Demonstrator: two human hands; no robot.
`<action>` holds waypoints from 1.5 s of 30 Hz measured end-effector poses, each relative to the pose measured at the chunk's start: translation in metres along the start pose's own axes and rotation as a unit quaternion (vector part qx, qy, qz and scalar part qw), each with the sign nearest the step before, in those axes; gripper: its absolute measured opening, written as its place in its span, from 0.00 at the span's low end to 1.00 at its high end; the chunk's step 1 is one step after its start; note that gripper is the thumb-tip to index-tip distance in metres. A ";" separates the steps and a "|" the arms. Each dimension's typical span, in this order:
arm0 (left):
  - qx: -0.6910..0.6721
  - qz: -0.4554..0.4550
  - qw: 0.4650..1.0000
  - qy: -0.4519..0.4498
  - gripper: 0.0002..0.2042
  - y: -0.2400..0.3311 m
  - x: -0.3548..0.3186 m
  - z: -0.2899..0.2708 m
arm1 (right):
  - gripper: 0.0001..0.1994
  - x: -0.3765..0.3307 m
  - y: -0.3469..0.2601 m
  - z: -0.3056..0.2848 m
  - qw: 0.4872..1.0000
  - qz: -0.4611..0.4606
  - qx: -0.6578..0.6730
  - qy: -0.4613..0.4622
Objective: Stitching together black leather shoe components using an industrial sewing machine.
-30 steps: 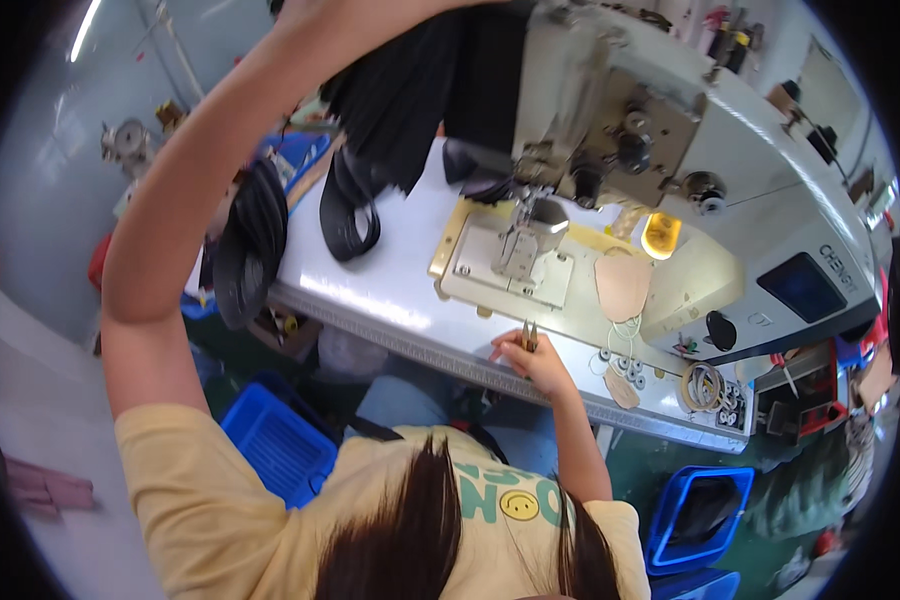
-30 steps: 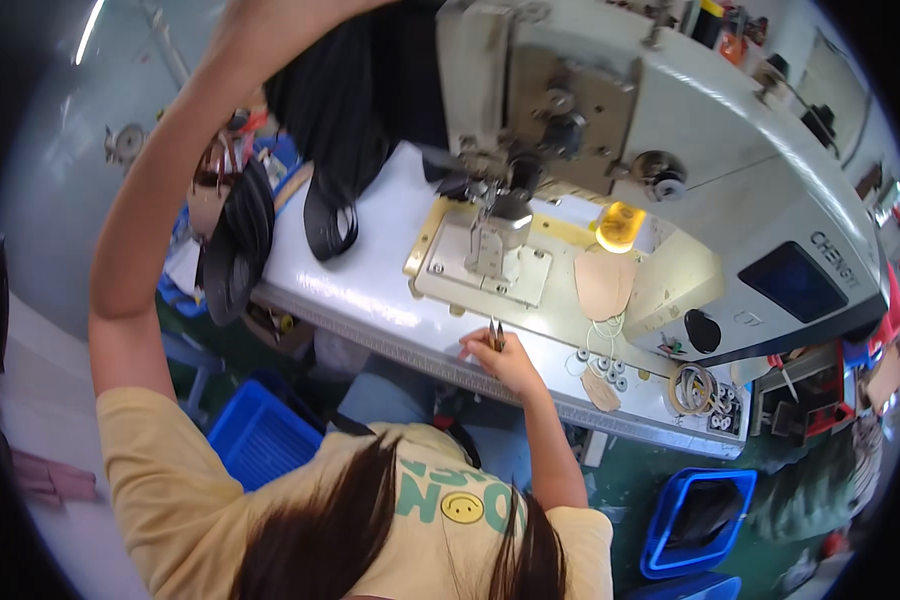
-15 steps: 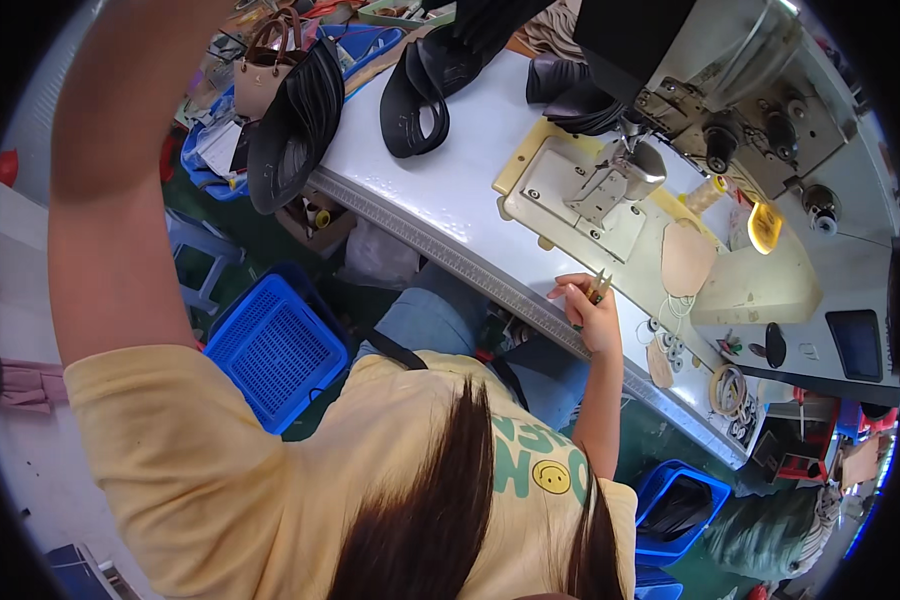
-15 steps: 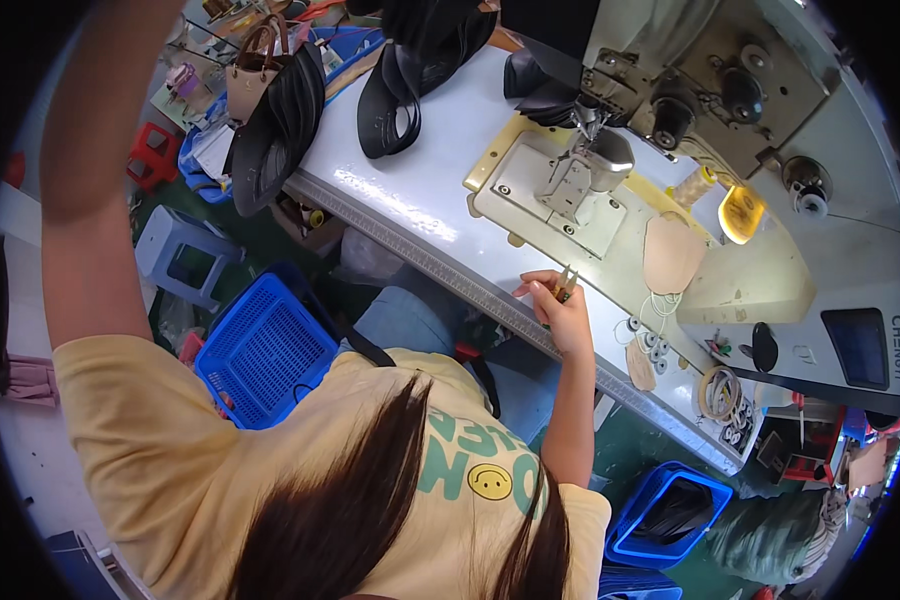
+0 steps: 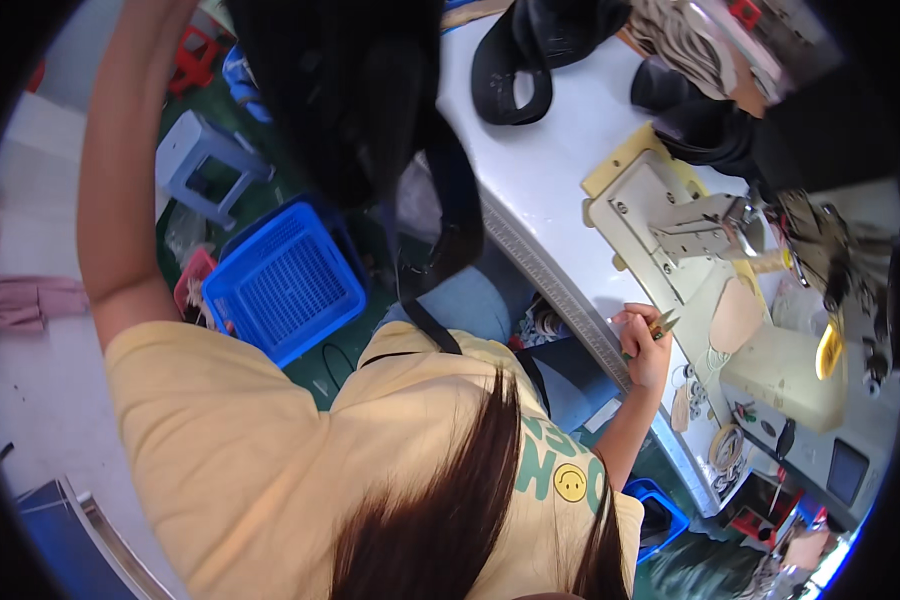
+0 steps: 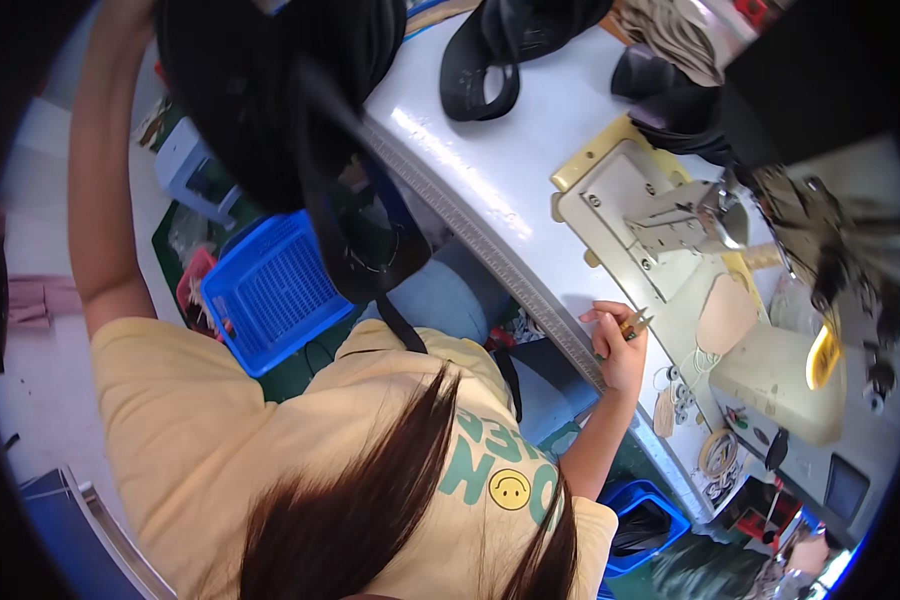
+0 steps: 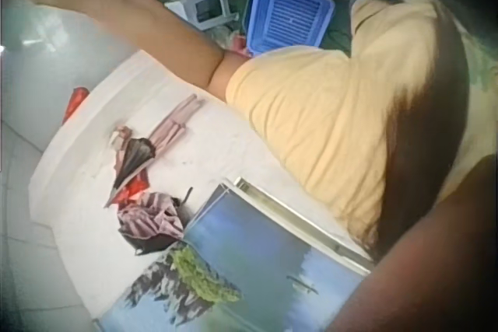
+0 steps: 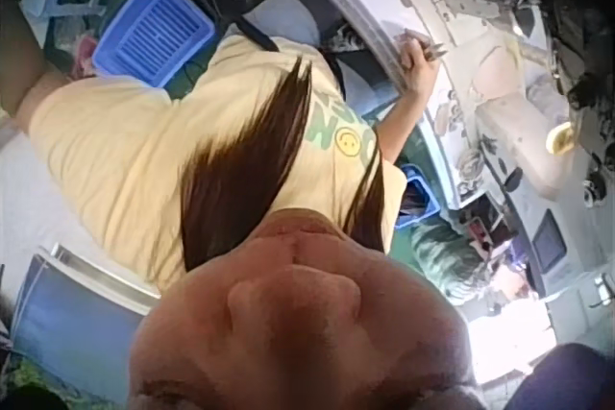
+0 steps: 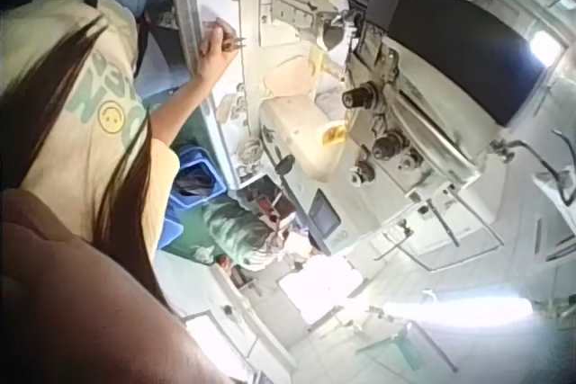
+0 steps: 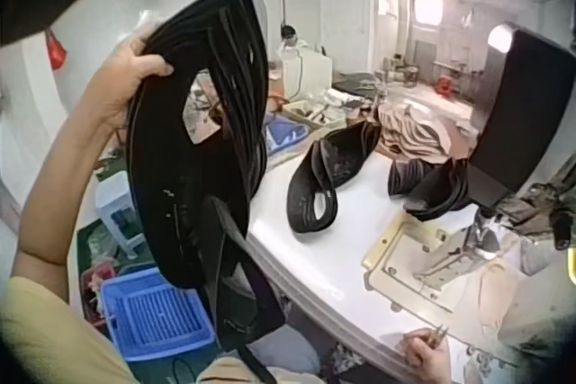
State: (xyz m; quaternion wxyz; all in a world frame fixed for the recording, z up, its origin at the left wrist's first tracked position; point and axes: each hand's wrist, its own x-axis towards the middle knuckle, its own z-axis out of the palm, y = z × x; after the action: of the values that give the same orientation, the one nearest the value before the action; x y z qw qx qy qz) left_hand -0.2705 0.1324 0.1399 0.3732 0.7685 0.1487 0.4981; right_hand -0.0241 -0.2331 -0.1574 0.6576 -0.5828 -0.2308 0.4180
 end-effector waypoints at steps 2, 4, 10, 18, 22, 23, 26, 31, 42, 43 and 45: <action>0.068 -0.035 0.997 0.028 0.17 -0.021 -0.058 -0.029 | 0.09 0.005 -0.003 0.012 0.990 0.012 -0.126 0.059; 0.200 -0.111 0.965 0.129 0.25 -0.089 -0.139 -0.070 | 0.16 0.017 -0.012 0.111 0.977 -0.067 -0.183 -0.088; -0.001 -0.400 0.901 0.166 0.27 -0.136 -0.321 -0.003 | 0.17 0.048 0.103 0.209 0.948 -0.017 -0.182 -0.260; 0.128 -0.449 0.855 0.225 0.32 -0.222 -0.448 -0.157 | 0.10 0.022 0.021 0.107 0.949 0.017 -0.309 -0.065; 0.316 -0.452 0.829 0.093 0.32 -0.305 -0.533 -0.188 | 0.12 0.029 -0.015 0.047 0.893 -0.163 -0.392 0.150; 0.314 -0.480 0.817 0.059 0.32 -0.314 -0.540 -0.189 | 0.13 0.036 -0.021 0.033 0.870 -0.223 -0.360 0.254; 0.303 -0.512 0.803 -0.037 0.33 -0.340 -0.567 -0.202 | 0.13 0.051 -0.069 -0.005 0.835 -0.306 -0.211 0.406; 0.322 -0.424 0.820 -0.208 0.31 -0.391 -0.602 -0.224 | 0.15 0.107 -0.125 -0.170 0.943 -0.132 0.044 0.304; 0.297 -0.556 0.692 -0.351 0.22 -0.485 -0.687 -0.200 | 0.19 0.117 -0.122 -0.099 0.954 -0.069 0.021 0.291; 0.322 -0.545 0.696 -0.339 0.21 -0.496 -0.702 -0.179 | 0.19 0.107 -0.145 -0.150 0.965 -0.079 0.035 0.247; 0.348 -0.542 0.691 -0.327 0.20 -0.508 -0.710 -0.166 | 0.19 0.117 -0.135 -0.154 0.939 -0.097 0.016 0.329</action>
State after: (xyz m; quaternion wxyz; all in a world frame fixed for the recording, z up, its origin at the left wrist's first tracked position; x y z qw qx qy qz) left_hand -0.6694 0.1206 -0.6539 0.3095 0.7434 0.5705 -0.1613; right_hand 0.1990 -0.2217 -0.0820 0.7433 -0.6520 -0.0506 0.1409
